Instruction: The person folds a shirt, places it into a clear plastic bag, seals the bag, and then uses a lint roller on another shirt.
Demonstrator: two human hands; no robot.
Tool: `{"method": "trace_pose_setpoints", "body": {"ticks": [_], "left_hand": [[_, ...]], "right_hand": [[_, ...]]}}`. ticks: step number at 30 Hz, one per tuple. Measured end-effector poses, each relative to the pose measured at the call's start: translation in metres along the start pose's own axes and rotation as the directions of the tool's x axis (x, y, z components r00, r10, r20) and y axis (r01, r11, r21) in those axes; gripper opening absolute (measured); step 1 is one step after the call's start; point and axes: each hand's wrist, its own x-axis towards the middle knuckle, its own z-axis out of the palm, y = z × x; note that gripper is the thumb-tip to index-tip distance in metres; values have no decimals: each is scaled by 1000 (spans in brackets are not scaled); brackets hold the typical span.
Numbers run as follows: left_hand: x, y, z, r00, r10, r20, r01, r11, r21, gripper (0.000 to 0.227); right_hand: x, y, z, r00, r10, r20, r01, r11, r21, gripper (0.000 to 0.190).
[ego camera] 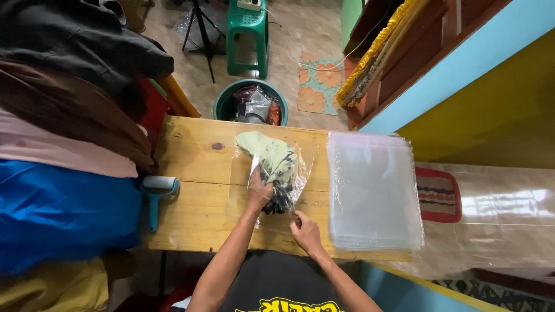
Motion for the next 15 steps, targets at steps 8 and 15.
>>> {"method": "trace_pose_setpoints", "body": {"ticks": [8,15], "left_hand": [[-2,-29,23,956,288,55,-290,957,25,81],[-33,12,13,993,118,20,-107,801,589,83]], "right_hand": [[3,-72,-35,808,-504,-305,401,850,-342,80],[70,-108,-2,650,-759,-30,714,624,-317,92]]}}
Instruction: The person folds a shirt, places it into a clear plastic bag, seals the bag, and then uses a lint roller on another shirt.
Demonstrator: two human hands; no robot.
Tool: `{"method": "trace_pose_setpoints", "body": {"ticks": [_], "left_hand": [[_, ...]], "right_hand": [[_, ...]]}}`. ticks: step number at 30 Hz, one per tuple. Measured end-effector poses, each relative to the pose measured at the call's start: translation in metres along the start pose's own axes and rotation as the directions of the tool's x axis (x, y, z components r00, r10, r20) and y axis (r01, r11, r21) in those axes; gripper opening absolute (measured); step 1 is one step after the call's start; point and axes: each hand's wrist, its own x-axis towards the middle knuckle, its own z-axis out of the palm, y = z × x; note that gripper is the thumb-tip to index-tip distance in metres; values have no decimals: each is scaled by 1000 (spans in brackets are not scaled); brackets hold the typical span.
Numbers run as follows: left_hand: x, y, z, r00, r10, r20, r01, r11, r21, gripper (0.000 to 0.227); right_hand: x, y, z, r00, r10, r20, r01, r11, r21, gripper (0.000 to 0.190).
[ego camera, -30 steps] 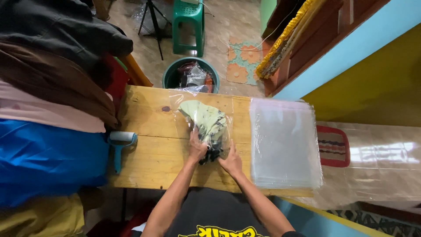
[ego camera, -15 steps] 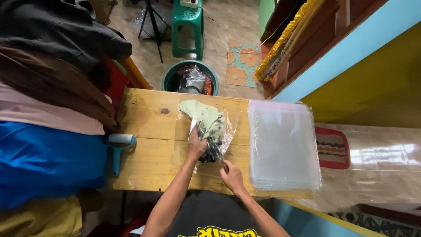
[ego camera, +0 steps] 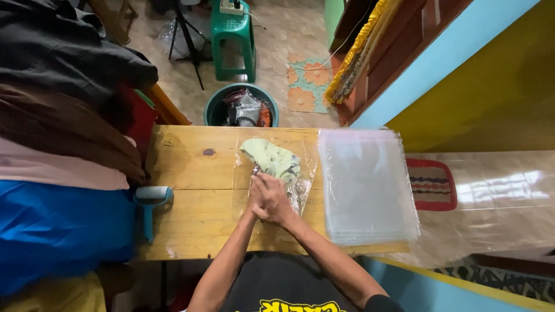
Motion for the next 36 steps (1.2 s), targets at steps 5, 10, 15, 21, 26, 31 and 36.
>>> {"method": "trace_pose_setpoints", "body": {"ticks": [5,10,15,21,26,31,36], "left_hand": [[11,-2,45,986,118,-118,30,572,820,70],[0,35,20,947,241,-213,34,584,811,33],[-35,76,-51,705,444,-554,224,601,767,12],[-3,17,-5,925,-238,-296,205,969,-138,63],[8,-41,58,884,-413,217,454,651,-608,96],[34,-43,58,823,-497,275,563,645,-517,77],[23,-54,87,750,-579,320,650,555,-519,97]], "right_hand": [[20,-20,-2,996,-52,-66,50,998,-26,79],[26,-35,-8,980,-124,-153,116,991,-60,62],[2,-62,-5,943,-203,-262,178,977,-119,41],[-24,-60,-19,989,-71,-131,60,994,-89,75],[-64,-27,-33,983,162,-90,-167,985,-53,99],[-108,-9,-40,881,464,92,-470,881,55,112],[-145,26,-3,643,672,369,-719,695,-12,44]]}}
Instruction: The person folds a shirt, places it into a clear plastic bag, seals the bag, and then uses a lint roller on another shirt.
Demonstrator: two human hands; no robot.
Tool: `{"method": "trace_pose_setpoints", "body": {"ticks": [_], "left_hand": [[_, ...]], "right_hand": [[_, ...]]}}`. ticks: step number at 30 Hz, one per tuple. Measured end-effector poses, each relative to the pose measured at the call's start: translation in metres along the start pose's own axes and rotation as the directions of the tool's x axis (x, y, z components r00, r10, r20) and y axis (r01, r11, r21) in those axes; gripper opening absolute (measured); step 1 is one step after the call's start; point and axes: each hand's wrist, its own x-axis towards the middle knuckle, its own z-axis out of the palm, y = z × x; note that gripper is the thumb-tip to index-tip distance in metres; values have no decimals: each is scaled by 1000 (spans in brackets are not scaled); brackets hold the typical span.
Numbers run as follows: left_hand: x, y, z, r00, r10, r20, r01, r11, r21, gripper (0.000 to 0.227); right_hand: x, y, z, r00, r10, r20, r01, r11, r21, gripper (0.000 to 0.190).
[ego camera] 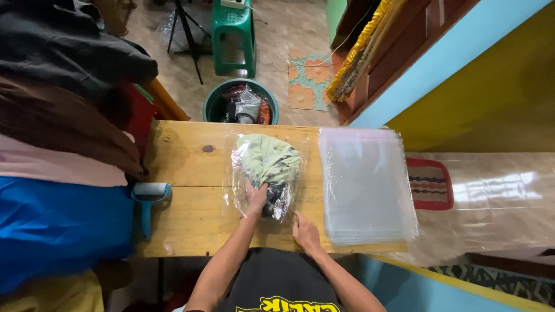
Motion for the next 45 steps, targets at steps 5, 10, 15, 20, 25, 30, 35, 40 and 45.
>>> {"method": "trace_pose_setpoints", "body": {"ticks": [5,10,15,20,25,30,35,40,45], "left_hand": [[19,4,13,993,31,-117,-19,995,101,89],[18,8,17,924,188,-332,-132,974,182,89],[-3,23,14,987,142,-81,-151,980,-127,85],[-52,55,-37,742,241,626,373,627,-683,88],[-52,92,-44,986,58,156,-28,982,-188,118],[-42,76,-66,967,-71,246,17,976,216,84],[28,1,-75,969,-37,244,-131,762,634,58],[37,-20,-74,957,14,-289,20,993,116,65],[10,-24,-110,929,92,-358,-59,993,101,60]], "right_hand": [[4,11,17,997,-19,-79,19,1000,5,35],[-10,11,17,994,-62,-92,64,998,17,33],[-12,5,17,968,-212,-135,232,960,158,30],[-12,5,21,979,-186,-81,197,966,167,32],[-11,1,11,993,-116,-26,119,969,217,31],[-9,5,18,996,-58,-64,68,981,179,36],[-12,-6,10,995,-43,-90,61,976,210,34],[-11,-1,15,990,51,-135,-16,968,250,34],[-23,-5,19,977,124,-174,-63,945,320,32]]}}
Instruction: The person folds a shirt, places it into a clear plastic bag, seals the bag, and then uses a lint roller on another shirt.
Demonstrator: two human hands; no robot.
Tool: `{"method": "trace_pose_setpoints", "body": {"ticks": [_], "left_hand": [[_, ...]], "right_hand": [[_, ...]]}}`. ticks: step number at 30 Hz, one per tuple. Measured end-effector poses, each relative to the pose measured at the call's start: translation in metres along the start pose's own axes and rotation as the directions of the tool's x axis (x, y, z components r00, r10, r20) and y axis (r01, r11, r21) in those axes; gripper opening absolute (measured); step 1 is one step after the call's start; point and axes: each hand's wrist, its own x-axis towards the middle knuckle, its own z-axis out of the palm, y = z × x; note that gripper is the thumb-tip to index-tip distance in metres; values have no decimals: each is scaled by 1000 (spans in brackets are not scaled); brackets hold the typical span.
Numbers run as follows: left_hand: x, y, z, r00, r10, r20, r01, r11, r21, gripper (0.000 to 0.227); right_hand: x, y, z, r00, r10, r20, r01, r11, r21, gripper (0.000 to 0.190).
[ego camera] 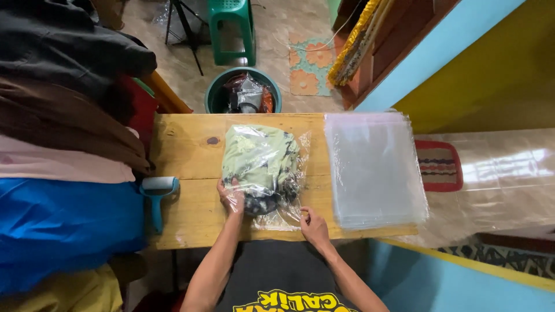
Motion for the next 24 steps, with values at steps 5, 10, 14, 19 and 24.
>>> {"method": "trace_pose_setpoints", "body": {"ticks": [5,10,14,19,24], "left_hand": [[-36,18,-28,956,287,62,-293,928,230,69],[-96,46,-73,615,587,527,-737,189,649,53],[-83,29,-53,322,723,611,-922,92,377,64],[-91,50,-37,245,737,630,-963,108,248,73],[-105,65,-10,199,680,706,-968,22,252,109]], "right_hand": [[-13,0,14,1000,19,-17,-19,1000,15,30],[-22,0,34,996,76,-45,-76,997,15,26],[-29,-21,34,980,-23,-197,-19,978,-208,31],[-16,-29,48,925,-186,-332,47,922,-385,24],[-10,-51,38,812,-251,-528,99,949,-299,8]]}}
